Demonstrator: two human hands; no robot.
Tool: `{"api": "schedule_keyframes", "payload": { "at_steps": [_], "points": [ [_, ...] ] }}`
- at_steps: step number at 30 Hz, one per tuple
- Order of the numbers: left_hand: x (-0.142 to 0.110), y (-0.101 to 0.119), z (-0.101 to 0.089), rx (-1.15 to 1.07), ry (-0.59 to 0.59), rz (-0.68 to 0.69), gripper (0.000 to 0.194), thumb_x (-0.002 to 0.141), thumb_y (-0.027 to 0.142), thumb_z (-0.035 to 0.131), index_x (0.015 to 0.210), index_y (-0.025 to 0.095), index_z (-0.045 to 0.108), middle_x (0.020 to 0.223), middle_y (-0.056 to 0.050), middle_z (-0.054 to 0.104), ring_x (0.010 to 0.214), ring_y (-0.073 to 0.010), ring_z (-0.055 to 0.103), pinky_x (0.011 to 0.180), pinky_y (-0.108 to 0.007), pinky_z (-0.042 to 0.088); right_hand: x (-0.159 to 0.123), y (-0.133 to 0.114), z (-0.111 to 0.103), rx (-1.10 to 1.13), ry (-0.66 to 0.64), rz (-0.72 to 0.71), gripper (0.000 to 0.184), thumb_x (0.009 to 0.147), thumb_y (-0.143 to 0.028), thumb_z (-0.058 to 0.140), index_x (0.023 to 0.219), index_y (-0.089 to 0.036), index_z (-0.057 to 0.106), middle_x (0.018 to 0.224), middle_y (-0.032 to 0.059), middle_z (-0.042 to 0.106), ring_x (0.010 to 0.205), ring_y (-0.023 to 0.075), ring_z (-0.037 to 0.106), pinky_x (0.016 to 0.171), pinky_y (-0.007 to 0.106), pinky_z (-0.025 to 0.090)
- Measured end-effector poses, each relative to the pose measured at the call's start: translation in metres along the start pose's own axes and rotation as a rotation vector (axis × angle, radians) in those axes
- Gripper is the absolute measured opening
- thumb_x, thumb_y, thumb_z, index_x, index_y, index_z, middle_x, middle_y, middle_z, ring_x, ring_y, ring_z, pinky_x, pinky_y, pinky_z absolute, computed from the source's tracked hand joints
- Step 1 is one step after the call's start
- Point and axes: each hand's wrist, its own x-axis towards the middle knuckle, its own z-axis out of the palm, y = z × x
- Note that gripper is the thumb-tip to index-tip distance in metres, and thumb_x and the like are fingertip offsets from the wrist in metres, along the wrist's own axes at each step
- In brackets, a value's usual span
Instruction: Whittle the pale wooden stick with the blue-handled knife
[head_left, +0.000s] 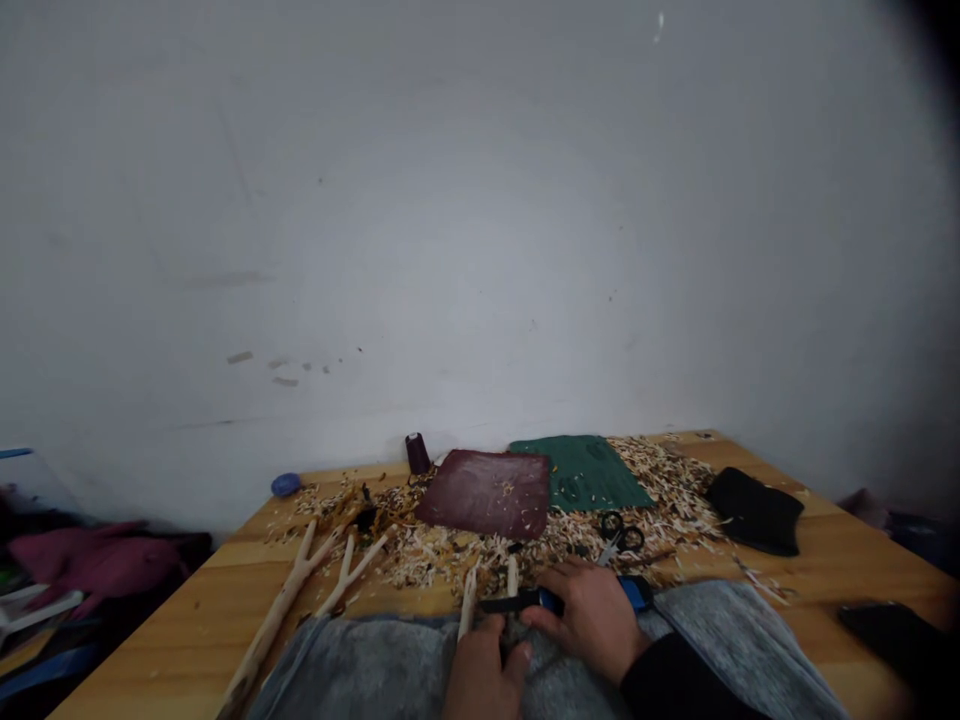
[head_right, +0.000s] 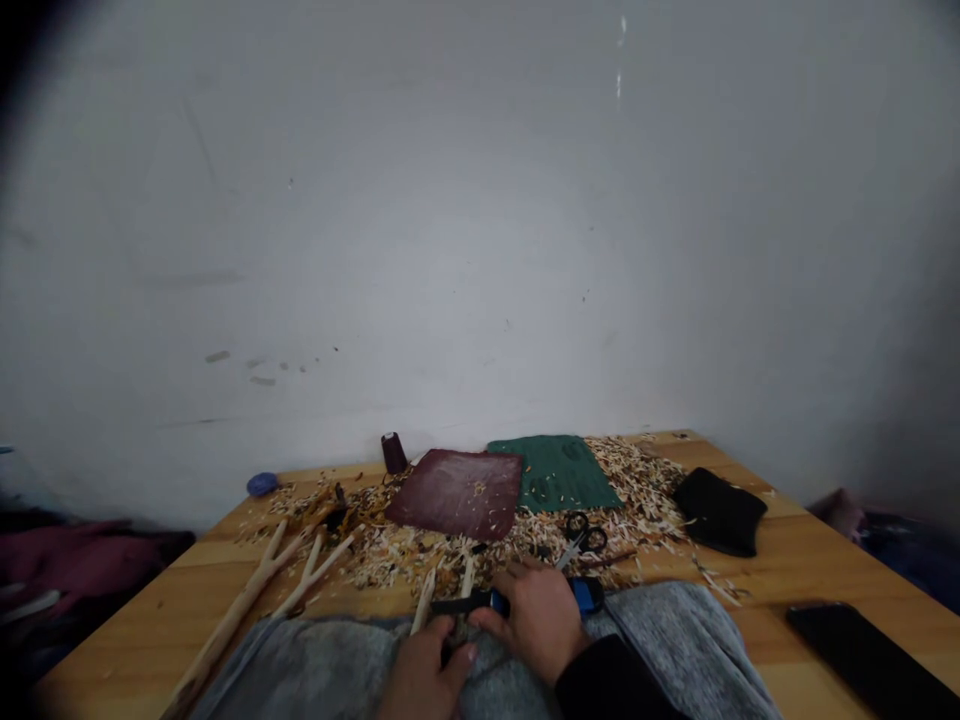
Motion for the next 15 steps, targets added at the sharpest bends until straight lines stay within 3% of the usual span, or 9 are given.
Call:
{"api": "schedule_keyframes", "payload": {
  "at_steps": [3, 9, 15],
  "points": [
    [-0.002, 0.004, 0.0, 0.124, 0.023, 0.025, 0.023, 0.079, 0.036, 0.053, 0.092, 0.021, 0.064, 0.071, -0.004, 0.066, 0.061, -0.0221, 0.063, 0.065, -0.031, 0.042, -0.001, 0.001, -0.001, 0.014, 0.005, -0.003, 0.041, 0.089, -0.06, 0.047, 0.089, -0.025, 0.068, 0.086, 0.0029, 0.071, 0.083, 0.021, 0.065, 0.07, 0.029, 0.043],
    [-0.015, 0.017, -0.002, 0.305, 0.159, 0.136, 0.025, 0.08, 0.032, 0.048, 0.091, 0.016, 0.063, 0.095, -0.013, 0.069, 0.092, -0.0263, 0.061, 0.081, -0.033, 0.04, -0.004, 0.005, 0.0, -0.005, 0.009, 0.045, 0.04, 0.091, -0.058, 0.047, 0.092, -0.025, 0.069, 0.089, 0.0047, 0.071, 0.086, 0.0219, 0.066, 0.072, 0.03, 0.044],
    [-0.017, 0.017, -0.003, 0.308, 0.124, 0.144, 0.009, 0.075, 0.025, 0.053, 0.081, 0.02, 0.058, 0.08, -0.003, 0.067, 0.077, -0.0192, 0.061, 0.067, -0.027, 0.04, -0.002, 0.017, 0.003, -0.08, 0.014, 0.16, 0.036, 0.092, -0.05, 0.05, 0.1, -0.021, 0.069, 0.091, 0.0094, 0.072, 0.085, 0.0249, 0.067, 0.071, 0.031, 0.045]
  ]
}}
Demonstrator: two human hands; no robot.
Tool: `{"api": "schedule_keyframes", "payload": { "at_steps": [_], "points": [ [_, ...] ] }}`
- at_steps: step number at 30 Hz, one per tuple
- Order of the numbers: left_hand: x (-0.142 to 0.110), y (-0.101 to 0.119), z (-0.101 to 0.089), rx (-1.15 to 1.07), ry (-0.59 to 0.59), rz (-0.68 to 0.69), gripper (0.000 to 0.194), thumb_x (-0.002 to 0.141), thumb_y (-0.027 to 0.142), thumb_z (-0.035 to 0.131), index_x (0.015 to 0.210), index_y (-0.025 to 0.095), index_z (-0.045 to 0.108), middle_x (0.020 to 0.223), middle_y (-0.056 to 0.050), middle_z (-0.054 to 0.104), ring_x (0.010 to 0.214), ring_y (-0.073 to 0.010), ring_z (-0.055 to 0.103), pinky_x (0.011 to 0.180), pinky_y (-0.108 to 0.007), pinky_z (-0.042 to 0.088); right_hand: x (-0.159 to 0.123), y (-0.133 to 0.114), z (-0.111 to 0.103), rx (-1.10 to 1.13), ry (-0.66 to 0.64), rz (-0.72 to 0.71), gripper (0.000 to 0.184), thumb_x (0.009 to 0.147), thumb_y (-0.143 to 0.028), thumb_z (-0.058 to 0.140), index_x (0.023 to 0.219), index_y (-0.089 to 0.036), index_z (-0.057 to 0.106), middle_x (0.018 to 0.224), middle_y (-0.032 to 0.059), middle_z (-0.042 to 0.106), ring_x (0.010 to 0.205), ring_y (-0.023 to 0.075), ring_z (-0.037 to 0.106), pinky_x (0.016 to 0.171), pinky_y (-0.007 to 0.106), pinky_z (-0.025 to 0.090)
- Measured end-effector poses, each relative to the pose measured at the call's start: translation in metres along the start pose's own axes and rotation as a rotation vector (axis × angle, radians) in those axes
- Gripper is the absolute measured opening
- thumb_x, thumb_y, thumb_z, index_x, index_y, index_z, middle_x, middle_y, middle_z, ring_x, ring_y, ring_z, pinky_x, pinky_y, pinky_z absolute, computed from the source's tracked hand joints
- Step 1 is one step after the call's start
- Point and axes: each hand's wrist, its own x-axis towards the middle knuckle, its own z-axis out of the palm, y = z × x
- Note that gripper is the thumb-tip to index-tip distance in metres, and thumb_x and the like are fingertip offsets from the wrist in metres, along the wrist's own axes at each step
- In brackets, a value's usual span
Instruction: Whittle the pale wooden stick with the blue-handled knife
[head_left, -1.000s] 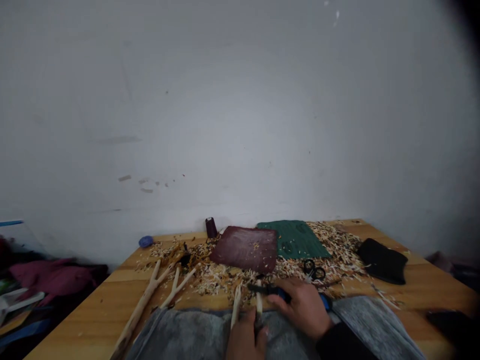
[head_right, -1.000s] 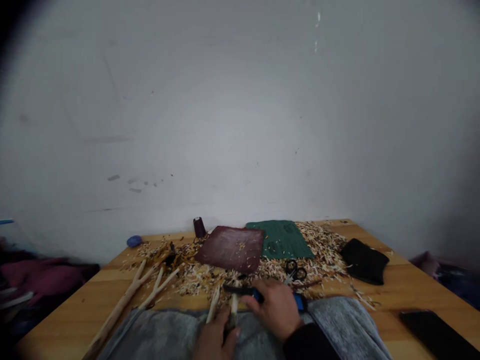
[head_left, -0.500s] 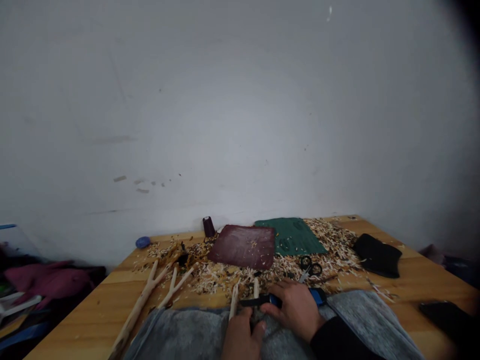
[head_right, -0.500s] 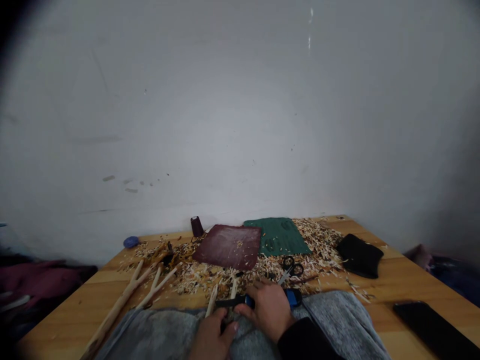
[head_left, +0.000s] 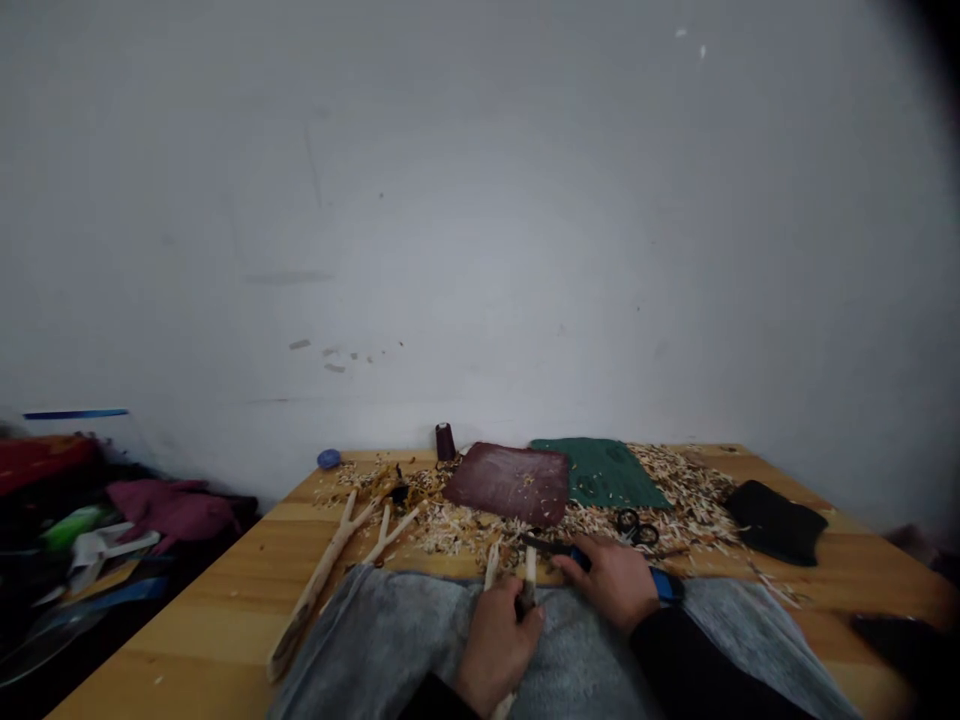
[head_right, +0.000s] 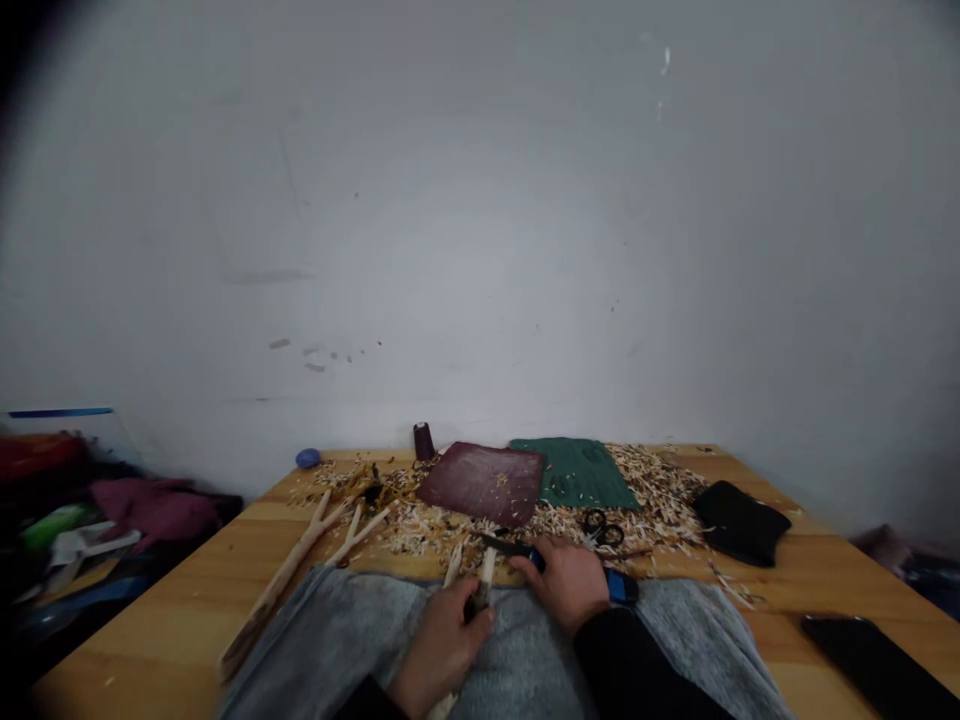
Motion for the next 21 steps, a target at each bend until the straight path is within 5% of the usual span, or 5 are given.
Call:
{"api": "schedule_keyframes", "payload": {
  "at_steps": [6, 14, 19, 21],
  "points": [
    [0.002, -0.004, 0.006, -0.034, -0.076, -0.061, 0.013, 0.081, 0.024, 0.044, 0.089, 0.022, 0.055, 0.069, 0.002, 0.064, 0.052, -0.0131, 0.059, 0.05, -0.023, 0.04, -0.002, -0.005, -0.002, 0.027, -0.024, -0.062, 0.034, 0.09, -0.053, 0.051, 0.105, -0.028, 0.069, 0.1, 0.0034, 0.072, 0.093, 0.0201, 0.066, 0.078, 0.027, 0.044],
    [0.003, -0.005, 0.005, -0.003, -0.074, -0.058, 0.014, 0.079, 0.025, 0.048, 0.089, 0.023, 0.057, 0.076, -0.001, 0.068, 0.08, -0.0191, 0.064, 0.07, -0.026, 0.045, 0.0, 0.003, -0.001, -0.035, -0.032, 0.084, 0.043, 0.092, -0.054, 0.044, 0.099, -0.02, 0.07, 0.086, 0.0116, 0.072, 0.08, 0.0267, 0.068, 0.067, 0.032, 0.045],
    [0.003, -0.005, 0.004, 0.021, -0.072, -0.058, 0.017, 0.078, 0.027, 0.05, 0.092, 0.023, 0.059, 0.081, -0.002, 0.069, 0.083, -0.0204, 0.064, 0.077, -0.029, 0.044, -0.001, -0.007, 0.001, 0.002, -0.07, -0.061, 0.032, 0.089, -0.055, 0.051, 0.098, -0.03, 0.069, 0.097, 0.0016, 0.072, 0.09, 0.0192, 0.066, 0.076, 0.026, 0.043],
    [0.003, -0.004, 0.004, 0.027, -0.076, -0.061, 0.017, 0.078, 0.028, 0.051, 0.091, 0.023, 0.059, 0.081, -0.001, 0.069, 0.08, -0.0196, 0.064, 0.076, -0.028, 0.044, -0.001, -0.005, 0.001, -0.018, -0.057, -0.025, 0.035, 0.09, -0.054, 0.049, 0.098, -0.027, 0.069, 0.094, 0.0044, 0.072, 0.088, 0.0213, 0.067, 0.074, 0.028, 0.043]
  ]
}}
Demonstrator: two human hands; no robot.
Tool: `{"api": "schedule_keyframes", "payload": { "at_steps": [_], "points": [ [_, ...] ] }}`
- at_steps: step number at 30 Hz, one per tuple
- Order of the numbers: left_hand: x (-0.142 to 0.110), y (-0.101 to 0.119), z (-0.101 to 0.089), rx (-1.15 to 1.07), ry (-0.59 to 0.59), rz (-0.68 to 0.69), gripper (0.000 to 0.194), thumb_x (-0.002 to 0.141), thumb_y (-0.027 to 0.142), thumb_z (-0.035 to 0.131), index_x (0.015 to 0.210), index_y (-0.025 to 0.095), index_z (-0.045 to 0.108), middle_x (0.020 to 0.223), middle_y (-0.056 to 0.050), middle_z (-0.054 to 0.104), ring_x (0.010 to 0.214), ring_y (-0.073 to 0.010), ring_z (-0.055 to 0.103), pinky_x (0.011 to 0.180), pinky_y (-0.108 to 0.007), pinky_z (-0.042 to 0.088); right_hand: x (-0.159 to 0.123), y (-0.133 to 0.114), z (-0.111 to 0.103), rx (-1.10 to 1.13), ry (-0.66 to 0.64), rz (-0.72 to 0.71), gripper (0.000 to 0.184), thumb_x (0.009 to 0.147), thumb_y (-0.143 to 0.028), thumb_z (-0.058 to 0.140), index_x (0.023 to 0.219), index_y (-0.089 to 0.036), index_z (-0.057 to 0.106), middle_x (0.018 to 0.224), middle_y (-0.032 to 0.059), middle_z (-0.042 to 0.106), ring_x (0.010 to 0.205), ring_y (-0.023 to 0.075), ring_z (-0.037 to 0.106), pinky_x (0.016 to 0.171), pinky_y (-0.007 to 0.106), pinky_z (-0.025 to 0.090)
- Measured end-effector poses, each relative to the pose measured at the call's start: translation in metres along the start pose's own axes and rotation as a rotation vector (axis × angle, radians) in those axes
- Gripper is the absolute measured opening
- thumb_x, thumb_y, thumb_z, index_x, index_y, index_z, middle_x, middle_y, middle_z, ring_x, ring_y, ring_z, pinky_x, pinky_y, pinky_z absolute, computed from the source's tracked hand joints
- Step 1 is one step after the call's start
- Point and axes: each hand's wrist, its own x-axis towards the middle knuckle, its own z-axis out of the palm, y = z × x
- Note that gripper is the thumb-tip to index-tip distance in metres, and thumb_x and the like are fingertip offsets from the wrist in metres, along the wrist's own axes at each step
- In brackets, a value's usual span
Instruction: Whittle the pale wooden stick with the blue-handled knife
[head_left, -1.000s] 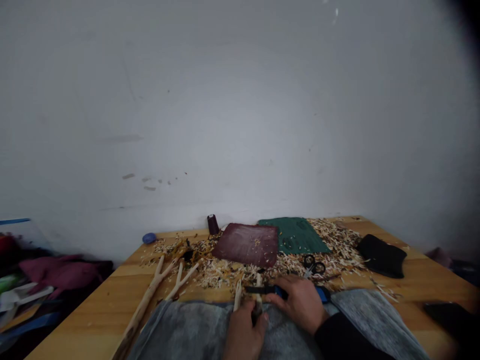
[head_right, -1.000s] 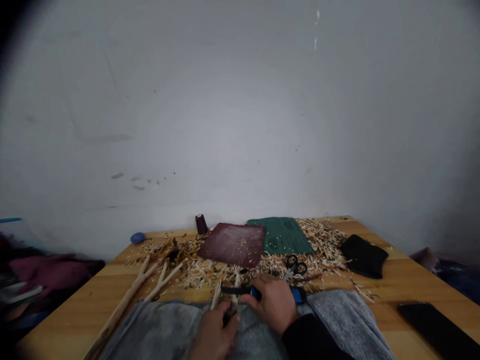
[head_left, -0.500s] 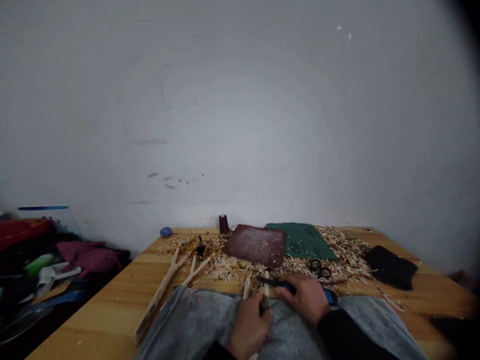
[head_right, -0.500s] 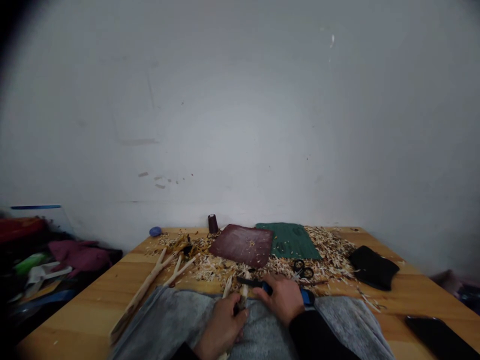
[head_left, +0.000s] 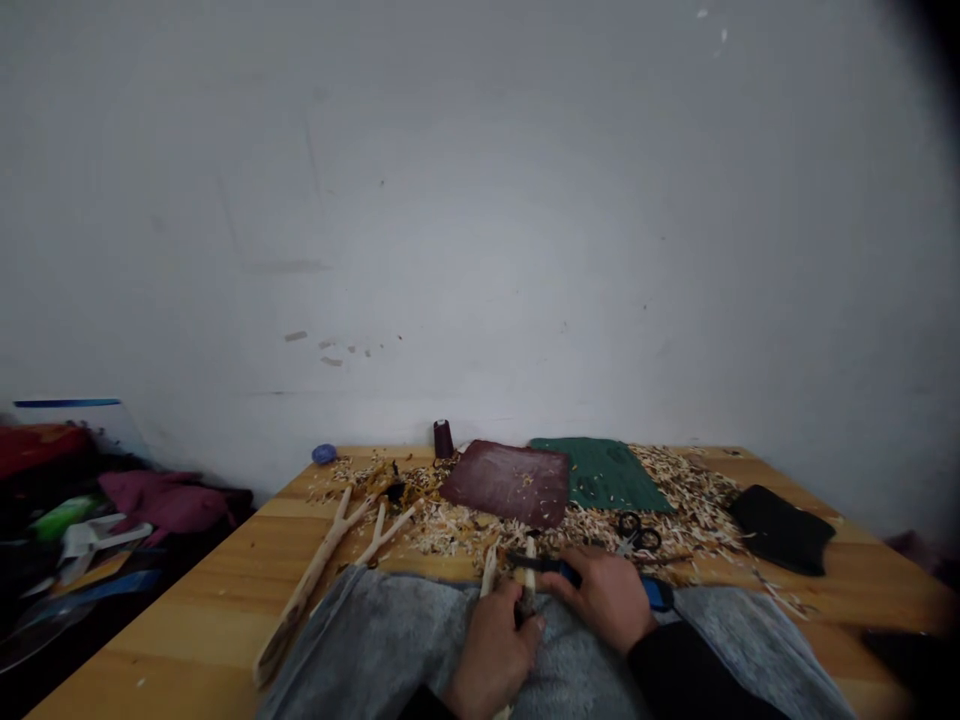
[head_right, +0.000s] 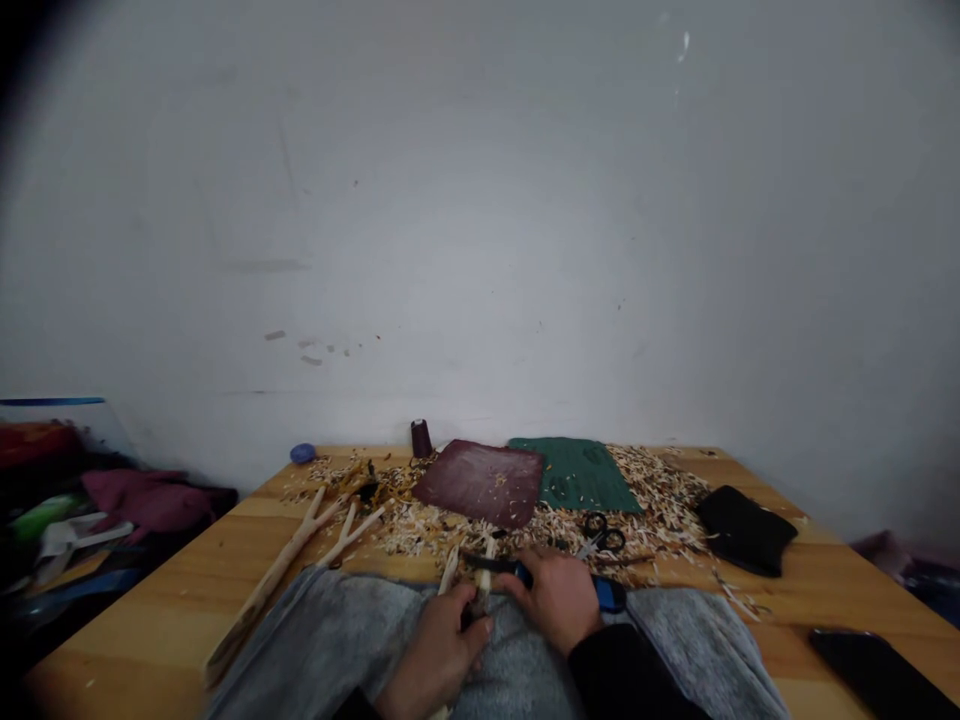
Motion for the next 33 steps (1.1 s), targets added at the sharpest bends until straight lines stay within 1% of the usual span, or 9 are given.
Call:
{"api": "schedule_keyframes", "payload": {
  "at_steps": [2, 4, 9, 14, 19, 22, 26, 30, 33],
  "points": [
    [0.0, 0.001, 0.0, 0.008, 0.003, -0.001, 0.015, 0.078, 0.028, 0.051, 0.089, 0.022, 0.06, 0.081, -0.001, 0.069, 0.082, -0.0194, 0.064, 0.076, -0.028, 0.044, 0.001, 0.006, -0.002, -0.031, 0.02, 0.085, 0.039, 0.093, -0.051, 0.045, 0.097, -0.021, 0.07, 0.087, 0.0099, 0.072, 0.083, 0.0254, 0.068, 0.069, 0.031, 0.044],
    [-0.001, 0.001, -0.001, 0.017, 0.009, 0.0, 0.015, 0.078, 0.027, 0.052, 0.089, 0.022, 0.06, 0.082, -0.001, 0.069, 0.088, -0.0197, 0.063, 0.079, -0.027, 0.044, 0.002, 0.01, -0.003, -0.043, 0.026, 0.117, 0.04, 0.093, -0.051, 0.045, 0.098, -0.02, 0.07, 0.086, 0.011, 0.072, 0.081, 0.0261, 0.068, 0.067, 0.032, 0.044],
    [-0.003, 0.004, -0.001, 0.049, 0.017, 0.002, 0.025, 0.079, 0.027, 0.052, 0.101, 0.02, 0.062, 0.094, -0.004, 0.071, 0.098, -0.0213, 0.062, 0.084, -0.028, 0.043, -0.001, -0.001, -0.005, -0.014, -0.012, -0.037, 0.035, 0.087, -0.058, 0.053, 0.097, -0.03, 0.069, 0.094, 0.0017, 0.072, 0.089, 0.0196, 0.066, 0.074, 0.026, 0.042],
    [-0.003, 0.011, 0.0, 0.107, -0.005, -0.03, 0.033, 0.077, 0.023, 0.055, 0.106, 0.011, 0.064, 0.108, -0.014, 0.069, 0.103, -0.0248, 0.062, 0.09, -0.03, 0.043, 0.001, 0.007, -0.012, -0.066, 0.005, 0.099, 0.038, 0.092, -0.05, 0.048, 0.089, -0.02, 0.071, 0.085, 0.0115, 0.072, 0.08, 0.0261, 0.068, 0.066, 0.031, 0.042],
    [-0.003, 0.014, 0.005, 0.159, -0.011, -0.049, 0.04, 0.078, 0.022, 0.055, 0.116, 0.009, 0.061, 0.119, -0.017, 0.066, 0.113, -0.0275, 0.058, 0.098, -0.034, 0.04, -0.002, -0.001, -0.012, -0.013, -0.037, -0.035, 0.035, 0.086, -0.058, 0.055, 0.088, -0.028, 0.071, 0.086, 0.0027, 0.072, 0.082, 0.0212, 0.067, 0.068, 0.027, 0.042],
    [-0.003, 0.013, 0.007, 0.174, -0.016, -0.048, 0.043, 0.08, 0.023, 0.053, 0.12, 0.009, 0.059, 0.124, -0.016, 0.063, 0.117, -0.0267, 0.055, 0.101, -0.033, 0.037, -0.004, -0.012, -0.01, -0.01, -0.028, -0.062, 0.04, 0.086, -0.062, 0.052, 0.088, -0.026, 0.07, 0.086, 0.0036, 0.071, 0.083, 0.0223, 0.066, 0.069, 0.028, 0.042],
    [-0.004, 0.011, 0.007, 0.175, -0.016, -0.038, 0.042, 0.079, 0.023, 0.053, 0.118, 0.009, 0.059, 0.121, -0.016, 0.065, 0.115, -0.027, 0.056, 0.1, -0.034, 0.038, -0.002, -0.006, -0.01, -0.027, 0.007, -0.042, 0.037, 0.088, -0.057, 0.052, 0.097, -0.026, 0.069, 0.092, 0.0049, 0.071, 0.09, 0.0231, 0.065, 0.075, 0.03, 0.041],
    [-0.004, 0.012, 0.005, 0.169, -0.027, -0.039, 0.042, 0.079, 0.024, 0.053, 0.117, 0.008, 0.06, 0.116, -0.018, 0.067, 0.11, -0.028, 0.059, 0.096, -0.034, 0.041, 0.001, 0.015, -0.014, -0.063, 0.057, 0.086, 0.033, 0.092, -0.048, 0.05, 0.095, -0.022, 0.07, 0.091, 0.01, 0.071, 0.086, 0.0252, 0.066, 0.071, 0.031, 0.042],
    [-0.003, 0.014, 0.004, 0.172, -0.025, -0.039, 0.04, 0.079, 0.023, 0.054, 0.115, 0.007, 0.061, 0.114, -0.019, 0.067, 0.108, -0.0286, 0.06, 0.094, -0.035, 0.042, 0.001, 0.015, -0.014, -0.035, 0.04, 0.057, 0.035, 0.091, -0.053, 0.05, 0.094, -0.024, 0.07, 0.09, 0.0075, 0.072, 0.083, 0.0226, 0.067, 0.068, 0.029, 0.042]
  ]
}}
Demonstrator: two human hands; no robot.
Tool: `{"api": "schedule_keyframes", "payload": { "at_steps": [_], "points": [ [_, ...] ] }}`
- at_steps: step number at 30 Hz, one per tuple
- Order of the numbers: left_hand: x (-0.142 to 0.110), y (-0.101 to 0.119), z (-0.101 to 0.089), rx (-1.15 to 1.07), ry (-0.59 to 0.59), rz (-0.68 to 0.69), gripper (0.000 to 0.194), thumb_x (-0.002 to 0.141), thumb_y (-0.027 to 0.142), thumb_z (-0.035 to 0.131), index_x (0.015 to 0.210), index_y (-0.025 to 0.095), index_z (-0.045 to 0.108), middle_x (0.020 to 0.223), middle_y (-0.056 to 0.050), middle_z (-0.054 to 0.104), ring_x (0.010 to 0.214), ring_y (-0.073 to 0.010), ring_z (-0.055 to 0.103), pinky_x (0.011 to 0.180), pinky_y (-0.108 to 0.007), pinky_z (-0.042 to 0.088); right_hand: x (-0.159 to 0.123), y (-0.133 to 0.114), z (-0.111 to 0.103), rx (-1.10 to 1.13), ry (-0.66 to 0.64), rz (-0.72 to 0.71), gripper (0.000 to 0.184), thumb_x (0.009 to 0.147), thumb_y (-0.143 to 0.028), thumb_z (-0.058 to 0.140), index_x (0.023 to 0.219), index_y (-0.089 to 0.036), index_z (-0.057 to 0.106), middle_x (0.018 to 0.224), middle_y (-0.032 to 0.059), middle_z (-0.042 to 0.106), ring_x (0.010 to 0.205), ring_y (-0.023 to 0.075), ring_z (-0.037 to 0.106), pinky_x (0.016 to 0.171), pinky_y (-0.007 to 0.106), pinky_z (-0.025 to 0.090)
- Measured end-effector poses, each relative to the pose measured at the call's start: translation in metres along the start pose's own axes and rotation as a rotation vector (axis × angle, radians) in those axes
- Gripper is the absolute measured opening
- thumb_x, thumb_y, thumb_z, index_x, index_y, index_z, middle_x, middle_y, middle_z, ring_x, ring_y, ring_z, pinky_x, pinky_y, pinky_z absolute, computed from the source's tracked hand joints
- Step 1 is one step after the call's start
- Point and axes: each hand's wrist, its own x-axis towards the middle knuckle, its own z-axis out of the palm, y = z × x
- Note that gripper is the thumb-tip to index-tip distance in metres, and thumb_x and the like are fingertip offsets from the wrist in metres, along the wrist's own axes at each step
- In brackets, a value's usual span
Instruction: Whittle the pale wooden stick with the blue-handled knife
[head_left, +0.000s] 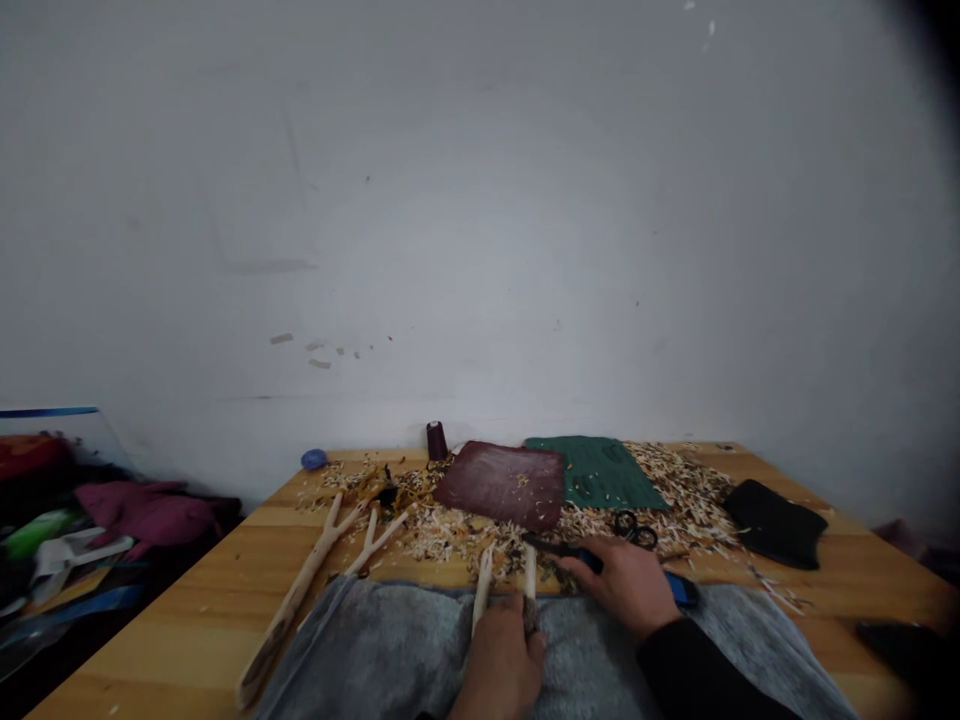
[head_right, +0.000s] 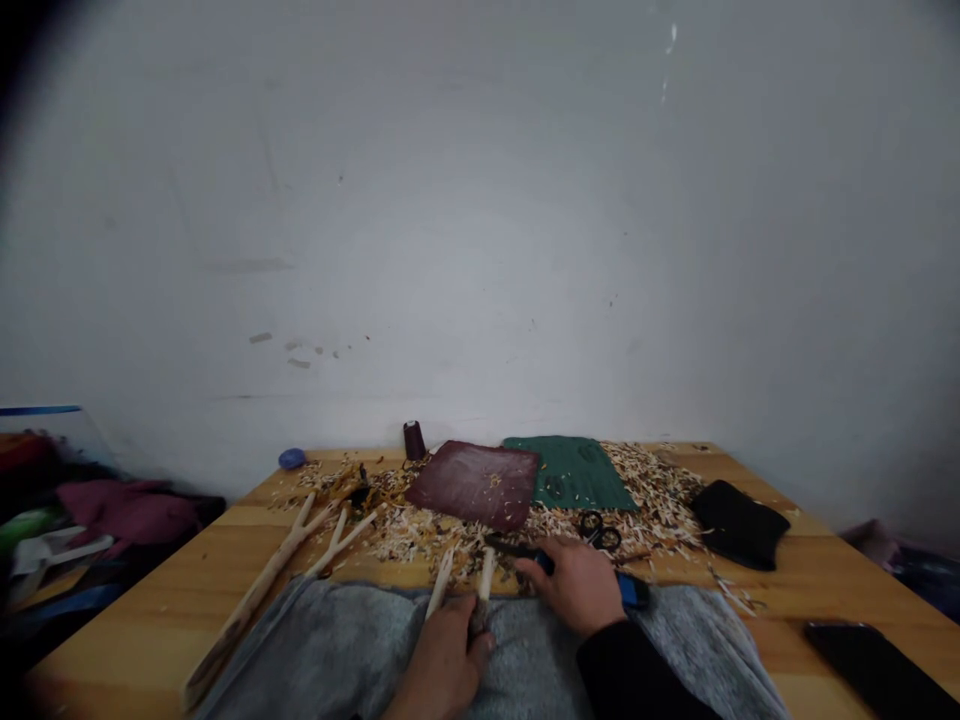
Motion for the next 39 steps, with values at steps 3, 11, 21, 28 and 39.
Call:
{"api": "schedule_keyframes", "payload": {
  "at_steps": [3, 11, 21, 28, 39],
  "points": [
    [0.001, 0.0, 0.0, -0.003, 0.008, 0.004, 0.039, 0.079, 0.022, 0.053, 0.115, 0.007, 0.061, 0.116, -0.019, 0.066, 0.11, -0.029, 0.059, 0.095, -0.036, 0.042, -0.003, -0.013, 0.002, 0.044, -0.039, -0.106, 0.039, 0.088, -0.06, 0.051, 0.094, -0.027, 0.07, 0.09, 0.0037, 0.072, 0.085, 0.0202, 0.066, 0.071, 0.027, 0.043],
    [0.002, -0.001, 0.0, -0.008, -0.005, 0.001, 0.04, 0.079, 0.021, 0.054, 0.116, 0.008, 0.06, 0.117, -0.017, 0.066, 0.112, -0.0271, 0.059, 0.099, -0.034, 0.04, 0.0, -0.008, 0.008, 0.023, -0.03, -0.031, 0.035, 0.09, -0.053, 0.051, 0.099, -0.025, 0.07, 0.092, 0.0068, 0.072, 0.087, 0.0225, 0.067, 0.072, 0.029, 0.043],
    [0.002, -0.003, -0.002, -0.023, 0.01, 0.028, 0.033, 0.077, 0.022, 0.054, 0.107, 0.01, 0.062, 0.111, -0.016, 0.069, 0.103, -0.0259, 0.062, 0.089, -0.032, 0.044, -0.003, -0.017, 0.006, 0.078, -0.064, -0.097, 0.035, 0.089, -0.057, 0.051, 0.097, -0.03, 0.07, 0.094, 0.0009, 0.072, 0.089, 0.0187, 0.066, 0.073, 0.025, 0.043],
    [0.004, -0.006, -0.002, -0.02, -0.003, 0.003, 0.032, 0.078, 0.025, 0.055, 0.107, 0.012, 0.063, 0.11, -0.014, 0.069, 0.103, -0.0246, 0.061, 0.088, -0.03, 0.043, 0.002, -0.003, 0.007, 0.013, -0.023, 0.073, 0.037, 0.092, -0.05, 0.048, 0.093, -0.02, 0.07, 0.087, 0.0113, 0.072, 0.083, 0.026, 0.067, 0.068, 0.031, 0.044],
    [0.009, -0.011, 0.001, -0.063, 0.015, 0.028, 0.029, 0.077, 0.023, 0.054, 0.102, 0.012, 0.064, 0.107, -0.015, 0.07, 0.102, -0.0263, 0.063, 0.086, -0.032, 0.044, -0.009, -0.035, 0.007, 0.075, -0.064, -0.133, 0.034, 0.085, -0.058, 0.057, 0.087, -0.026, 0.07, 0.086, 0.0028, 0.072, 0.081, 0.0217, 0.067, 0.068, 0.027, 0.042]
  ]
}}
